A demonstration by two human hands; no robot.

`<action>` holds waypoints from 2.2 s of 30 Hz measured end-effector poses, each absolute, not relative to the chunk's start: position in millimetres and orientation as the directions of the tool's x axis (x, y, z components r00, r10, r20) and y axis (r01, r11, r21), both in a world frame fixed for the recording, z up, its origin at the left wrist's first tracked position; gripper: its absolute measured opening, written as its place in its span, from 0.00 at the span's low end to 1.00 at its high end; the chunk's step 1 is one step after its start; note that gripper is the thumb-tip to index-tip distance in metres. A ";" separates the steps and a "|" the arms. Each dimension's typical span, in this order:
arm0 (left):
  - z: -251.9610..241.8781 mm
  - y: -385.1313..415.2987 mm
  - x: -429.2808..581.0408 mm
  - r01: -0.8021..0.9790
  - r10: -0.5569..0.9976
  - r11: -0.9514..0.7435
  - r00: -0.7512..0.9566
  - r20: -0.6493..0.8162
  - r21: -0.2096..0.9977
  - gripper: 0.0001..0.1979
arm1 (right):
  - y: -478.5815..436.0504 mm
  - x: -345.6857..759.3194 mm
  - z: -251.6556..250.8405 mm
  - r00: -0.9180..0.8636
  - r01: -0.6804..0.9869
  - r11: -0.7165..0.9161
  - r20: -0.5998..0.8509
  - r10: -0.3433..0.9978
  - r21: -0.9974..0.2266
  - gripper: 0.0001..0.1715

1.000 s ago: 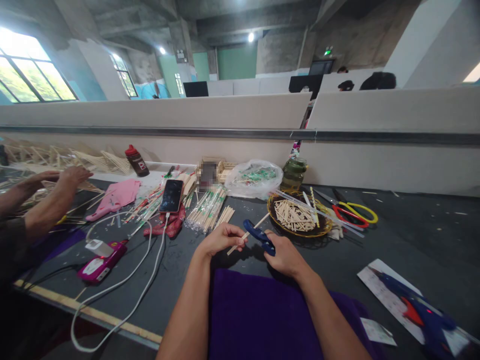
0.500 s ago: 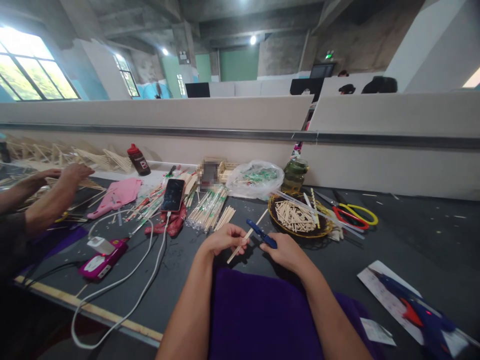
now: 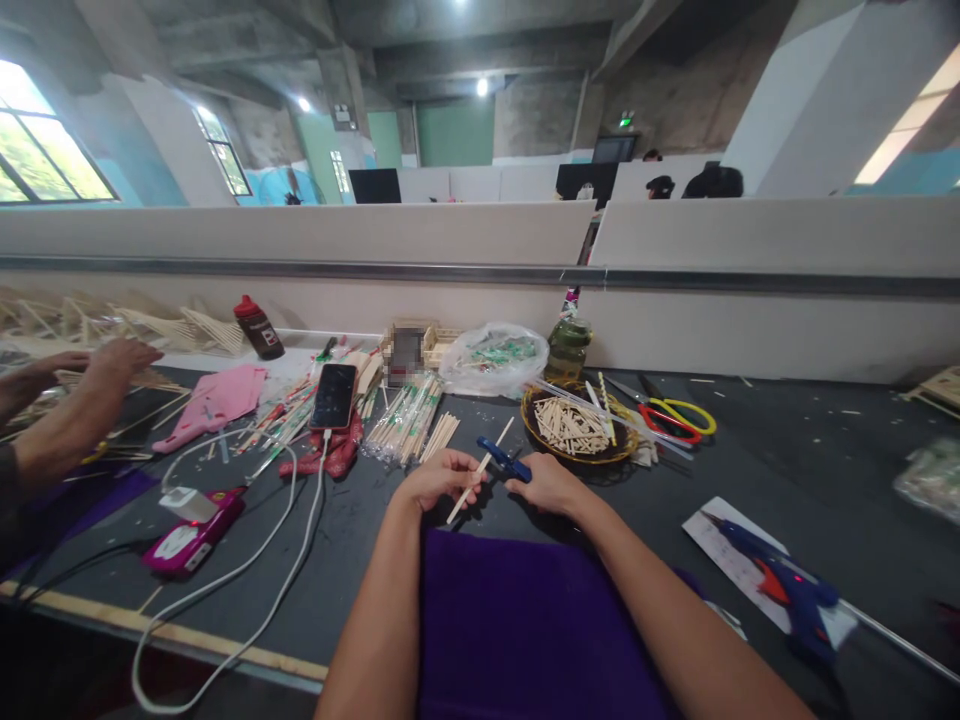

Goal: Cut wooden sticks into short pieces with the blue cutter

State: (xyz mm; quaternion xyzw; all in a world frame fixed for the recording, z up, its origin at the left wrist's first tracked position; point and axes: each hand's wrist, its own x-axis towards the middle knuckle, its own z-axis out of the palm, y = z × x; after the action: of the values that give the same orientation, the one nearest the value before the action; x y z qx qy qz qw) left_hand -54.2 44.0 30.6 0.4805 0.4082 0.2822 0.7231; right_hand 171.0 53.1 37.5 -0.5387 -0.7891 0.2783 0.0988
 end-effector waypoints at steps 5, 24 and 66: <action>28.6 44.0 -55.5 -0.013 0.799 0.383 0.506 -0.325 0.924 0.21 | 52.5 169.3 39.4 -0.408 0.812 0.308 -0.104 0.907 -0.495 0.11; 25.8 43.0 -56.2 -0.040 0.802 0.389 0.506 -0.317 0.920 0.20 | 51.8 167.4 35.3 -0.399 0.859 0.327 -0.115 0.910 -0.395 0.13; 43.8 47.9 -71.5 -0.136 0.985 0.133 -0.091 -0.146 0.982 0.18 | 11.9 143.1 58.2 -0.238 0.958 0.229 -0.036 0.971 -0.170 0.30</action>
State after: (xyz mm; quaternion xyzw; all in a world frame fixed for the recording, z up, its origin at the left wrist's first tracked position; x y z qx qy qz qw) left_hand -71.5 47.9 43.8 0.4045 0.5249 0.5196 0.5393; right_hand 143.1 11.9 58.2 -0.6159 -0.7830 0.0781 0.0386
